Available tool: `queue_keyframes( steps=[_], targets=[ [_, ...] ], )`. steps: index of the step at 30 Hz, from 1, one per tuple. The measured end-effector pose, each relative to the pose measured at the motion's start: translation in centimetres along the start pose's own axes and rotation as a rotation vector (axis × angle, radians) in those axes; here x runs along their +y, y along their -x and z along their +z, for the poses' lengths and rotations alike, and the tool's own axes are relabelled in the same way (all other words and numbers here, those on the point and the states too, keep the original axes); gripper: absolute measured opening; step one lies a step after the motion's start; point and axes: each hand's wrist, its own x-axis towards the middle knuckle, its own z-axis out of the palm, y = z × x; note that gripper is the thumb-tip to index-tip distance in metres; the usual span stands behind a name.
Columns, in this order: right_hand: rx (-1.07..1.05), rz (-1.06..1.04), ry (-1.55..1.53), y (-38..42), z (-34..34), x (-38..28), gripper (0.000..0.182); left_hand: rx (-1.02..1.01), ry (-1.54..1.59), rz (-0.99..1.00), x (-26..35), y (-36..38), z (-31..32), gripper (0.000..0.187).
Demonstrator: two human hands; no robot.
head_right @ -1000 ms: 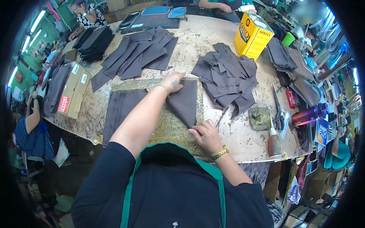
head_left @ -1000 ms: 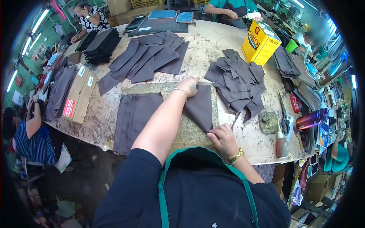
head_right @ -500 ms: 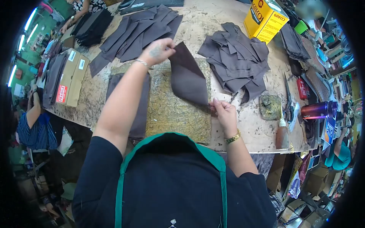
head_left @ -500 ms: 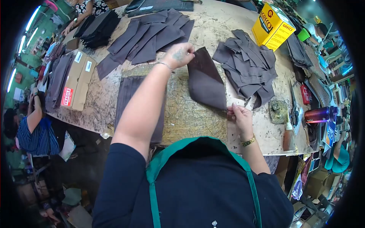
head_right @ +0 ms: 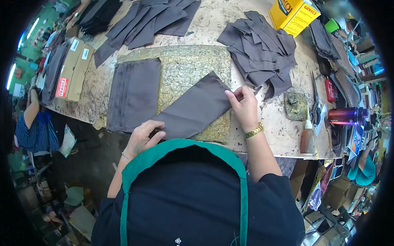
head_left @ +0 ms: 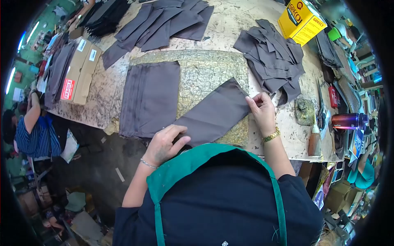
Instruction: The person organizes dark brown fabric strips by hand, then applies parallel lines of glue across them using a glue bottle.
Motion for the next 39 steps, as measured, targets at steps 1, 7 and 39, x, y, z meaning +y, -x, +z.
queue_keyframes(
  steps=[1, 7, 39],
  targets=[
    [0.033, -0.101, 0.077, -0.3, 0.1, -0.5, 0.023, 0.011, 0.001, -0.003, 0.0, 0.2, 0.4, 0.02],
    [-0.103, -0.196, 0.384, -2.9, 1.7, -0.4, 0.026, 0.044, -0.007, -0.15, -0.6, 0.2, 2.1, 0.02],
    [-0.523, -0.38, 0.113, -12.7, 20.9, -10.6, 0.026, 0.607, 0.142, -0.533, -3.5, 4.3, 0.5, 0.023]
  ],
)
